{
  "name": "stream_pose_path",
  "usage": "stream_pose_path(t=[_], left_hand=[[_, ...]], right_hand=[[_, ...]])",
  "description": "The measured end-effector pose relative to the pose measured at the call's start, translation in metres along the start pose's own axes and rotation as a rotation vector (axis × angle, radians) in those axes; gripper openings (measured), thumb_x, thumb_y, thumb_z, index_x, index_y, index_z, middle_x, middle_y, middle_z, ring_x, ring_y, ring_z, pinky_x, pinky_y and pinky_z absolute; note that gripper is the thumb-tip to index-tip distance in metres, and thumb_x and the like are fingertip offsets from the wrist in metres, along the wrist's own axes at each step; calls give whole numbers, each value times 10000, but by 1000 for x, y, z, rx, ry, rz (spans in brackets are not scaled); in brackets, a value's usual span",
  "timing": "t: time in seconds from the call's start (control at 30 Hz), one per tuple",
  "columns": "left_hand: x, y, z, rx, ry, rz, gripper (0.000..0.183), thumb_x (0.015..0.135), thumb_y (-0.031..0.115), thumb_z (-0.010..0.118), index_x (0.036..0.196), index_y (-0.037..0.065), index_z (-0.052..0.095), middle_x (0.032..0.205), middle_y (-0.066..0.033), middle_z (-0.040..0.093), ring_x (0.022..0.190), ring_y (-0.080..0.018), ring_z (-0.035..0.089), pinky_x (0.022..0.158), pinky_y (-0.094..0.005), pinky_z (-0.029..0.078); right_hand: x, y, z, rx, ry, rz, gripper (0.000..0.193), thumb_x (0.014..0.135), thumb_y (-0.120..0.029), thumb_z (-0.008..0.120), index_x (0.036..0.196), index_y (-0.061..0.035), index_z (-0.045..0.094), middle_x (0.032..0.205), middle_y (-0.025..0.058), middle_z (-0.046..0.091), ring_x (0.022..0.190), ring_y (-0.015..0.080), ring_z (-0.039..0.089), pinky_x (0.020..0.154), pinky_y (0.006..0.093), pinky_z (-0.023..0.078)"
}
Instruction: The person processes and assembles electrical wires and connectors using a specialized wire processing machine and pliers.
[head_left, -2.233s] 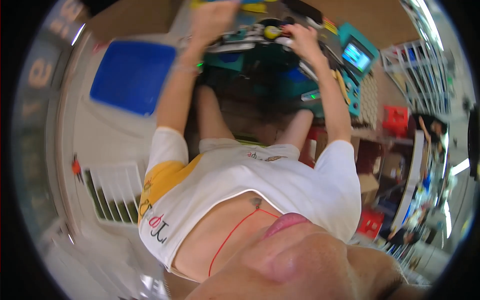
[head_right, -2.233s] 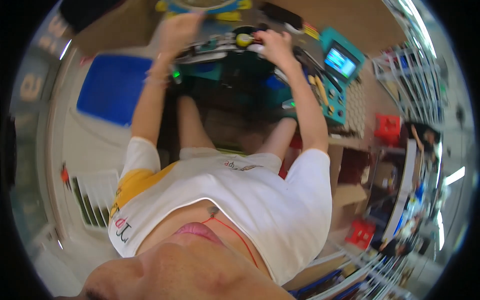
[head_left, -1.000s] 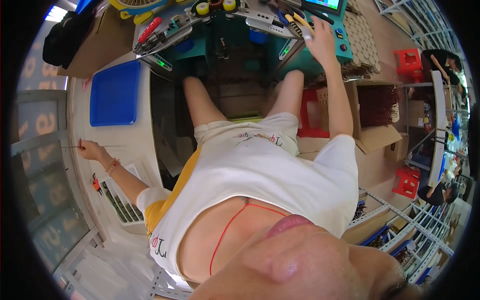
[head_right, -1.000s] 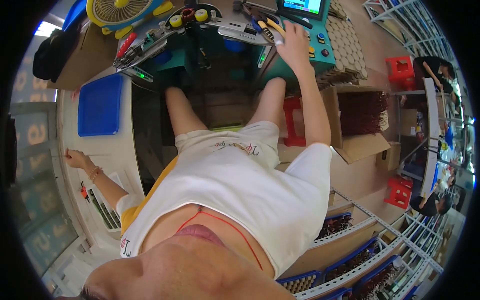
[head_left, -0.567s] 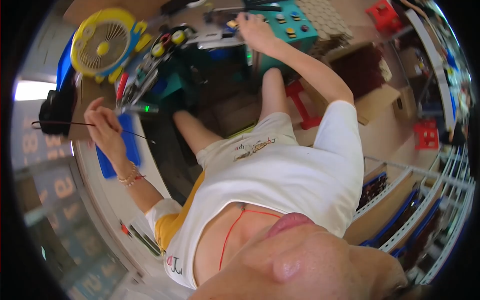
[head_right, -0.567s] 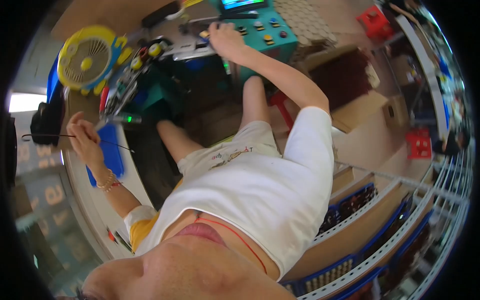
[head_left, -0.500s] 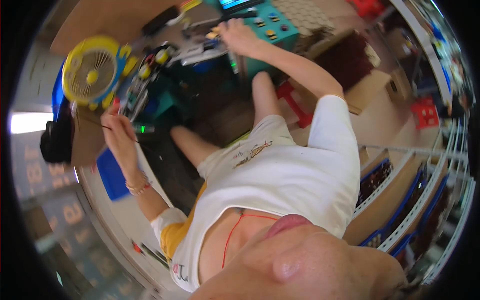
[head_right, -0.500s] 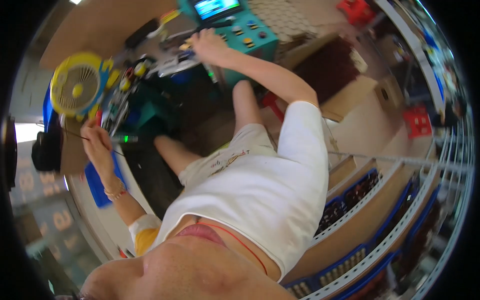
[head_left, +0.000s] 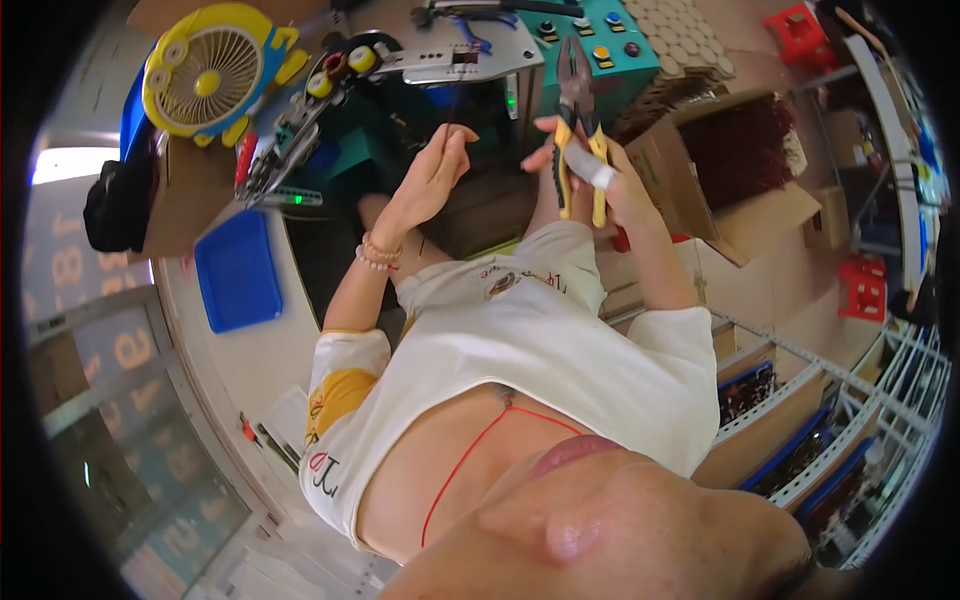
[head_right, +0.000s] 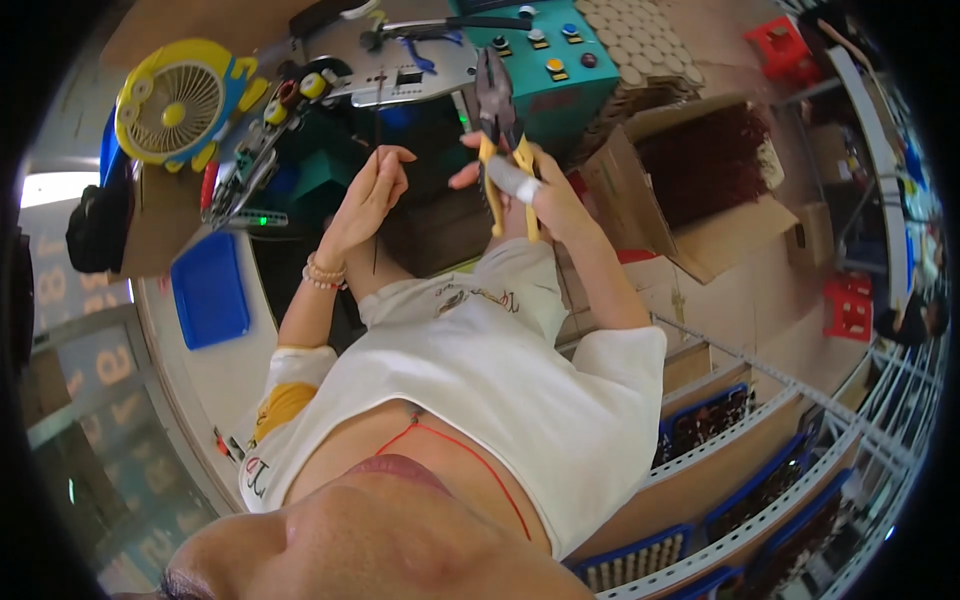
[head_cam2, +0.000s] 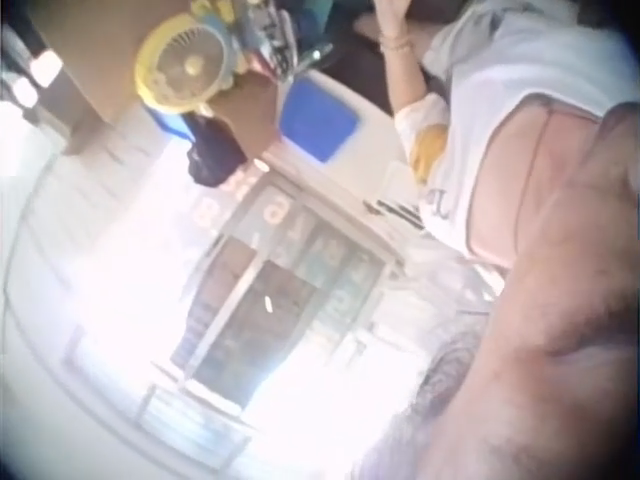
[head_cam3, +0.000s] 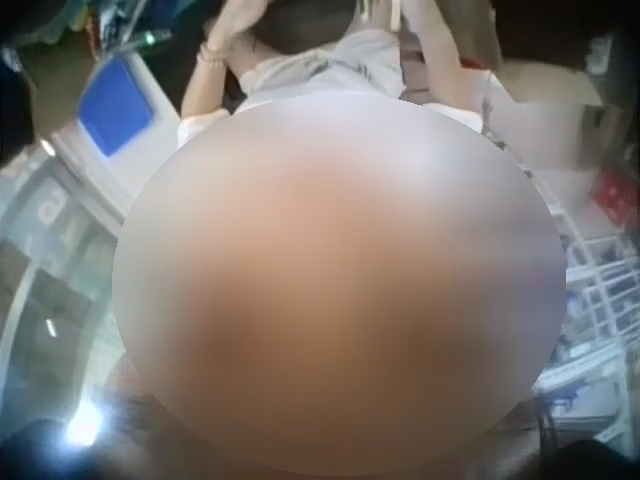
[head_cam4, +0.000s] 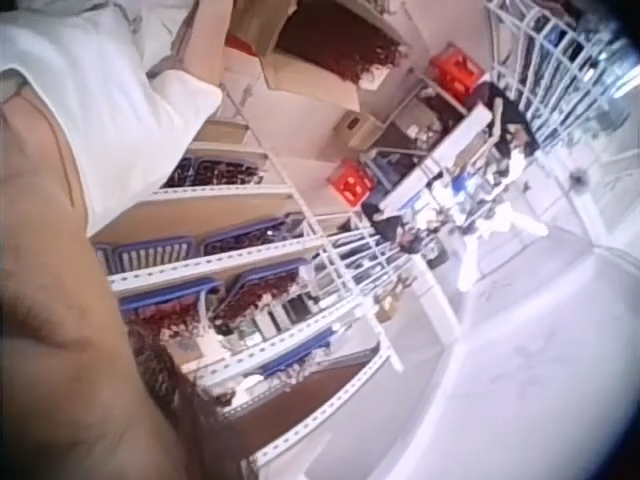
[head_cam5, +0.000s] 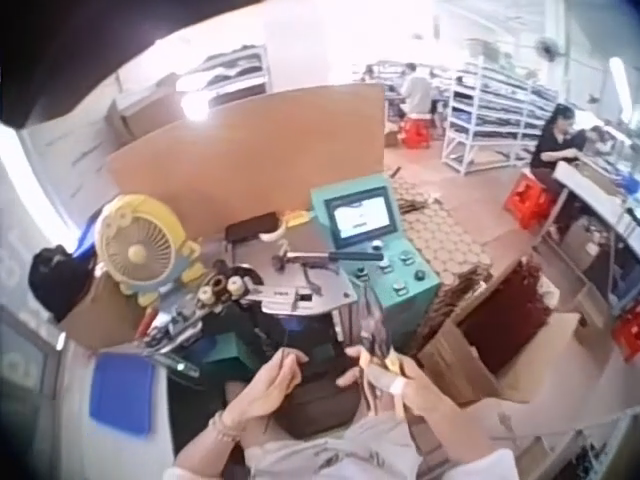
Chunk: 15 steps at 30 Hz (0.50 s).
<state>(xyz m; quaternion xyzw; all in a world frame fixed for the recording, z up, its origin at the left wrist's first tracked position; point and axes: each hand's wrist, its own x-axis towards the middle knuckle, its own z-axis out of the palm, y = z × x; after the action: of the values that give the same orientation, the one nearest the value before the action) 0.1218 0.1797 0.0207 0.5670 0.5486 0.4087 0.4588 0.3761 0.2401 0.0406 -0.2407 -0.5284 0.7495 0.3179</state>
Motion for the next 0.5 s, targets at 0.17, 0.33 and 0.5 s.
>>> stream_pose_path(t=[0.17, 0.33, 0.5], left_hand=[[-1, -25, -2, 121, 97, 6, 216, 1052, 221, 400, 1096, 40, 509, 636, -53, 472, 561, -148, 479, 547, -291, 402], [-5, -40, -6, 635, 590, 198, 147, 1000, 147, 484, 1128, 77, 496, 792, -204, 630, 717, -420, 617, 583, -488, 476], [-12, -50, -9, 762, 767, 208, 153, 995, 149, 493, 1135, 86, 498, 789, -204, 630, 681, -409, 618, 546, -473, 483]], right_hand=[[-8, 18, 19, 200, -292, 68, 465, 1016, -251, 478, 1401, 3, 417, 1154, 181, 639, 789, 75, 553, 748, 208, 453], [-4, 24, 42, 408, -401, 128, 529, 1001, -325, 492, 1390, 24, 410, 1120, 215, 633, 851, 122, 613, 754, 227, 478], [2, 29, 49, 482, -451, 164, 590, 976, -375, 525, 1384, 34, 401, 1119, 231, 630, 869, 146, 627, 771, 240, 487]])
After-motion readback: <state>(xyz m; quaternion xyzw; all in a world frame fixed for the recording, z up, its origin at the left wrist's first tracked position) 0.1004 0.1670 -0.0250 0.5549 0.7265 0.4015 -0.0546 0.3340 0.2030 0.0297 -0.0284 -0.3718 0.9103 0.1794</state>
